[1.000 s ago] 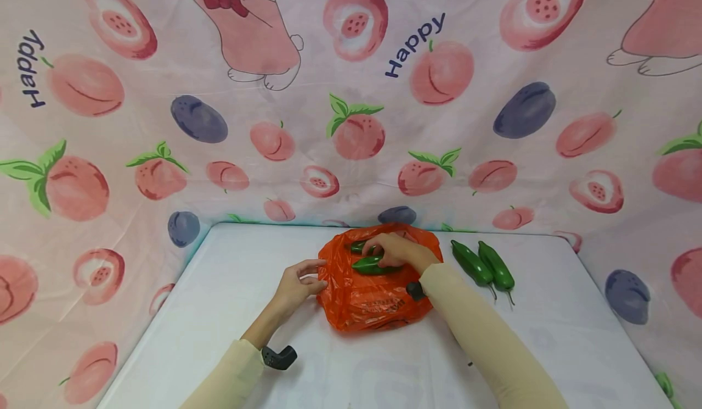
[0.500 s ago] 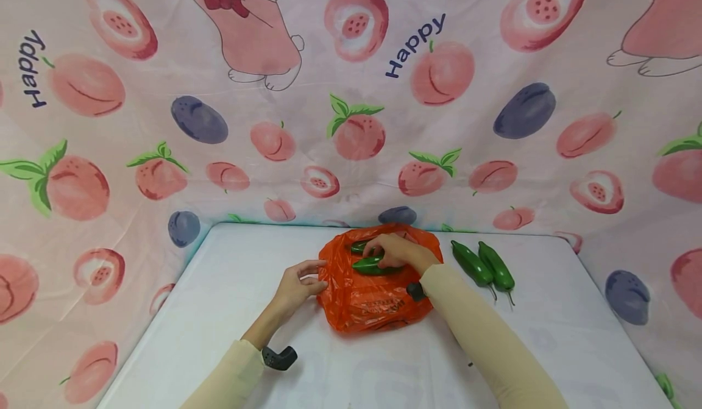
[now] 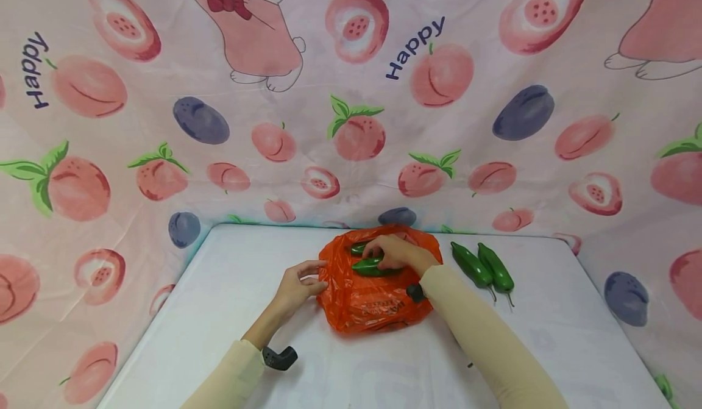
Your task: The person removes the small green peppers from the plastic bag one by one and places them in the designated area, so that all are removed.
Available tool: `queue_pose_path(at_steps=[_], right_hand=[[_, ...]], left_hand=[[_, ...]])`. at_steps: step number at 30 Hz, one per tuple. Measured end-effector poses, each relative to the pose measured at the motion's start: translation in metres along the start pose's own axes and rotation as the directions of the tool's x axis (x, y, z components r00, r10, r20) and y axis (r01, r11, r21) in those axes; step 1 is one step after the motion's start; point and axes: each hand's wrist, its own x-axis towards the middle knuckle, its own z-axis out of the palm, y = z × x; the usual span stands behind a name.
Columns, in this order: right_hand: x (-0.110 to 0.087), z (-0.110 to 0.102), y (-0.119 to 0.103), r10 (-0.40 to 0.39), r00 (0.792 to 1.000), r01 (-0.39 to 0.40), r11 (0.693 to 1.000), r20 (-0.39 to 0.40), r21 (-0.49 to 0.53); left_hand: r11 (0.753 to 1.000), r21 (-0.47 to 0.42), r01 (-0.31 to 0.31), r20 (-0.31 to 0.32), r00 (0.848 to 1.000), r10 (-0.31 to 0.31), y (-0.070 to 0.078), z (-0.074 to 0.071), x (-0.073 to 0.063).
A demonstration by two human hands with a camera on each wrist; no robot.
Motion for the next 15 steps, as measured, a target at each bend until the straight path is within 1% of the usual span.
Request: queue_pose_path(at_steps=[3, 5, 7, 9, 15], right_hand=[[0.000, 0.000, -0.001, -0.005, 1.000, 0.005, 1.000, -0.013, -0.007], [-0.001, -0.001, -0.002, -0.015, 1.000, 0.015, 1.000, -0.023, -0.008], [-0.002, -0.002, -0.004, -0.020, 0.999, 0.020, 1.000, -0.034, -0.002], [-0.002, -0.003, -0.004, -0.041, 0.998, 0.041, 0.999, -0.047, 0.000], [-0.001, -0.004, -0.001, -0.075, 0.993, 0.075, 0.997, -0.088, -0.004]], left_hand=[[1.000, 0.008, -0.005, -0.008, 1.000, 0.005, -0.010, -0.001, 0.005], [1.000, 0.009, -0.007, -0.011, 1.000, 0.007, -0.013, -0.001, 0.007], [1.000, 0.015, -0.006, -0.014, 1.000, 0.007, -0.015, -0.001, 0.007], [1.000, 0.015, 0.003, -0.016, 1.000, -0.003, -0.015, -0.002, 0.008], [1.000, 0.015, 0.010, -0.011, 1.000, -0.010, -0.014, -0.001, 0.009]])
